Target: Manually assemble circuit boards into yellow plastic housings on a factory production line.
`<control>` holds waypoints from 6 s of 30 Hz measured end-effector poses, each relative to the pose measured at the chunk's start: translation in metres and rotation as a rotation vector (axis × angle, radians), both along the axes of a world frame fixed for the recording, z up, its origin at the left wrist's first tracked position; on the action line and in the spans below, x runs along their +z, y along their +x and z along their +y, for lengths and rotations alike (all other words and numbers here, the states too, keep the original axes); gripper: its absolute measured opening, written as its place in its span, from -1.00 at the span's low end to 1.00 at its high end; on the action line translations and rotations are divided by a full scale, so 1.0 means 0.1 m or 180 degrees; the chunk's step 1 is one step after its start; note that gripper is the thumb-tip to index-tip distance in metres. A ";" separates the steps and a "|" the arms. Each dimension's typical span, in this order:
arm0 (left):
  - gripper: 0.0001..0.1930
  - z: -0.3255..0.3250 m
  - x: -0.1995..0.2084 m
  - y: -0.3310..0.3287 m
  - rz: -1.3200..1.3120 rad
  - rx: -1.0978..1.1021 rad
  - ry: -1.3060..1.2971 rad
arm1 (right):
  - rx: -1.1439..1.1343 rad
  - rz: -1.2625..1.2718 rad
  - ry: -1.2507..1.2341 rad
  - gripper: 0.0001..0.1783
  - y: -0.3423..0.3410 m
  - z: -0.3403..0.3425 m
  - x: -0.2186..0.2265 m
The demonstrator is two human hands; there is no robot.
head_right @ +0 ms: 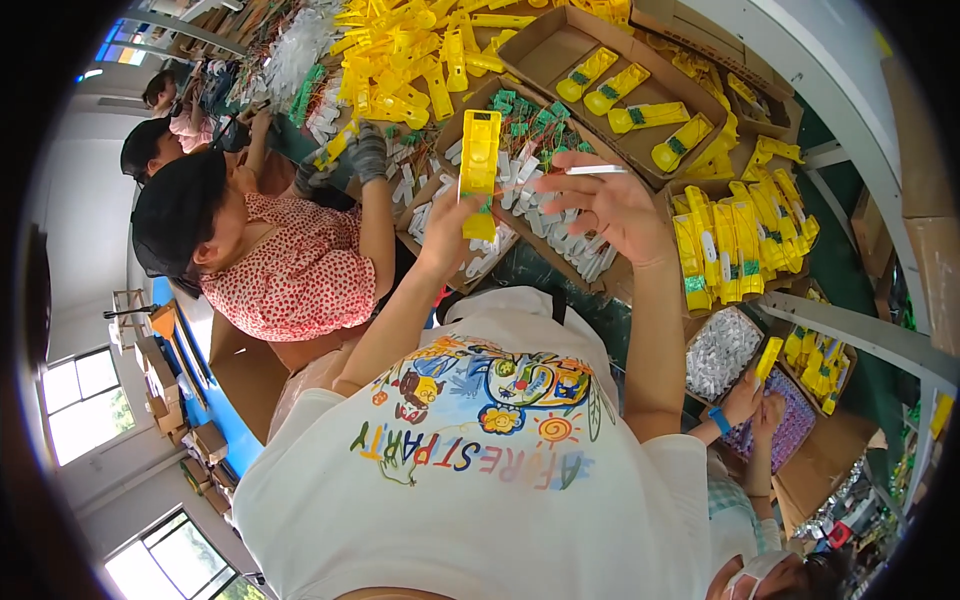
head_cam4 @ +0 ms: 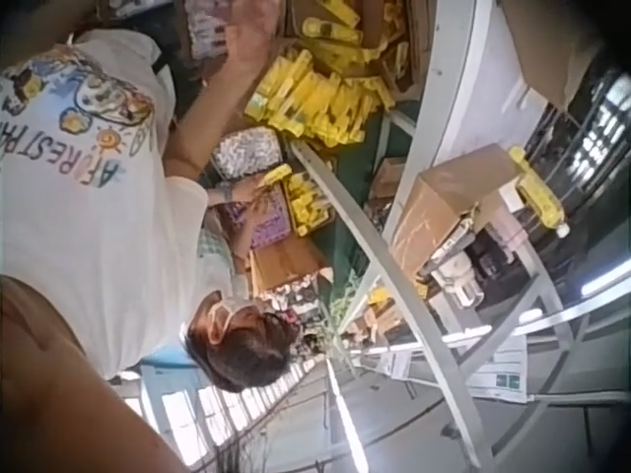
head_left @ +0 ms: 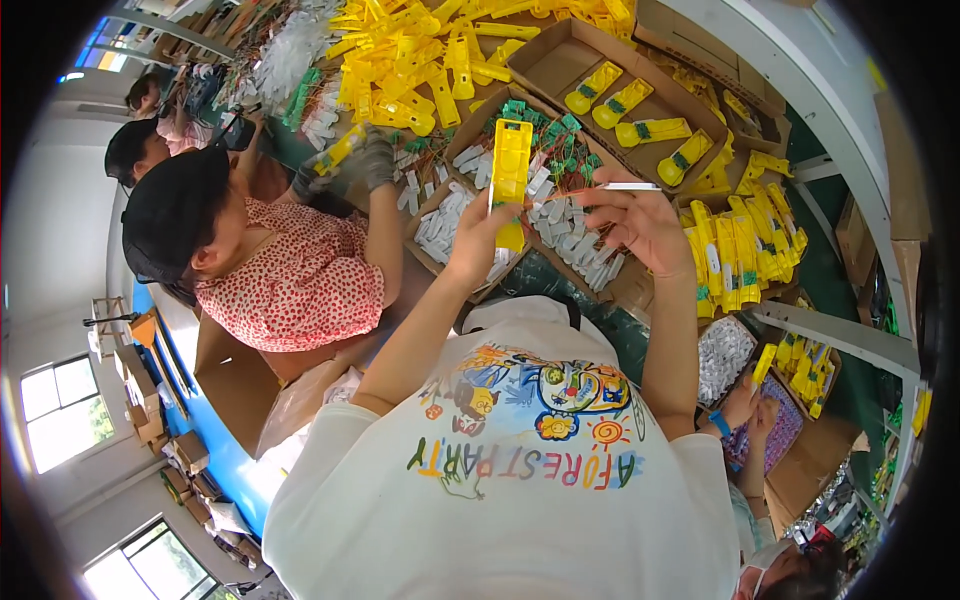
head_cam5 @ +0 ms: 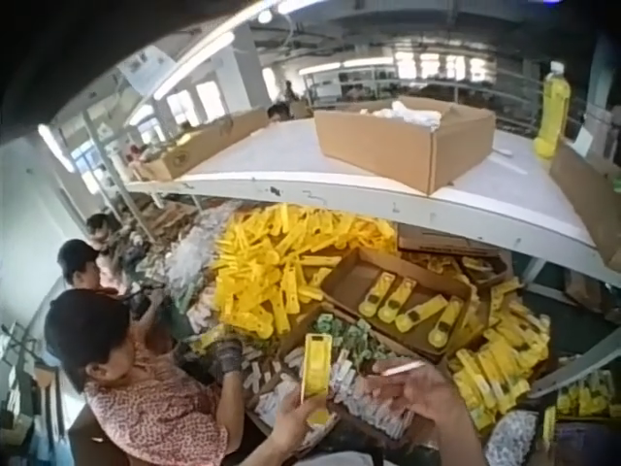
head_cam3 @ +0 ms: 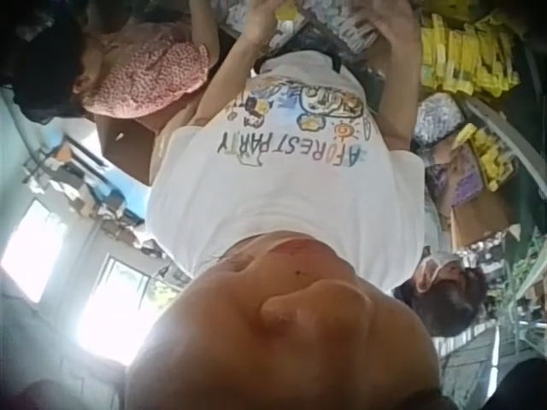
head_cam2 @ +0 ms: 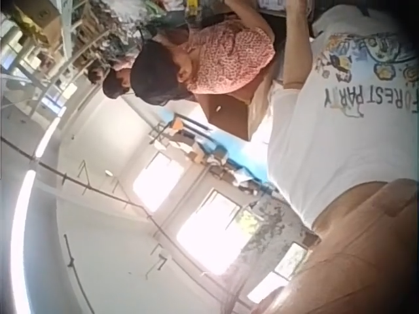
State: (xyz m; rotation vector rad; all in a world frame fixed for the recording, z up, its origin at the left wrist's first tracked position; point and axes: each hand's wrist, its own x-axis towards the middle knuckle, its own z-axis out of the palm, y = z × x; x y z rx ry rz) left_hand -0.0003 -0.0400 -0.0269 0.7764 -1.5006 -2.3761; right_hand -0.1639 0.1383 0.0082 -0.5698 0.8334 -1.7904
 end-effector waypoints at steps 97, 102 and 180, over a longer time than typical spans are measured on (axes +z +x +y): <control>-0.54 0.21 -0.30 0.40 -0.0848 0.0233 0.0563 | -0.0577 0.2071 0.1160 -0.79 1.01 -0.60 -0.46; -0.53 0.12 -0.38 0.42 -0.0631 -0.0058 -0.0869 | -0.0730 0.1859 0.1138 -0.78 1.06 -0.74 -0.41; -0.51 0.24 0.62 0.06 0.1122 0.0521 0.0537 | -0.1735 0.3409 0.1250 -0.70 1.01 -0.61 0.30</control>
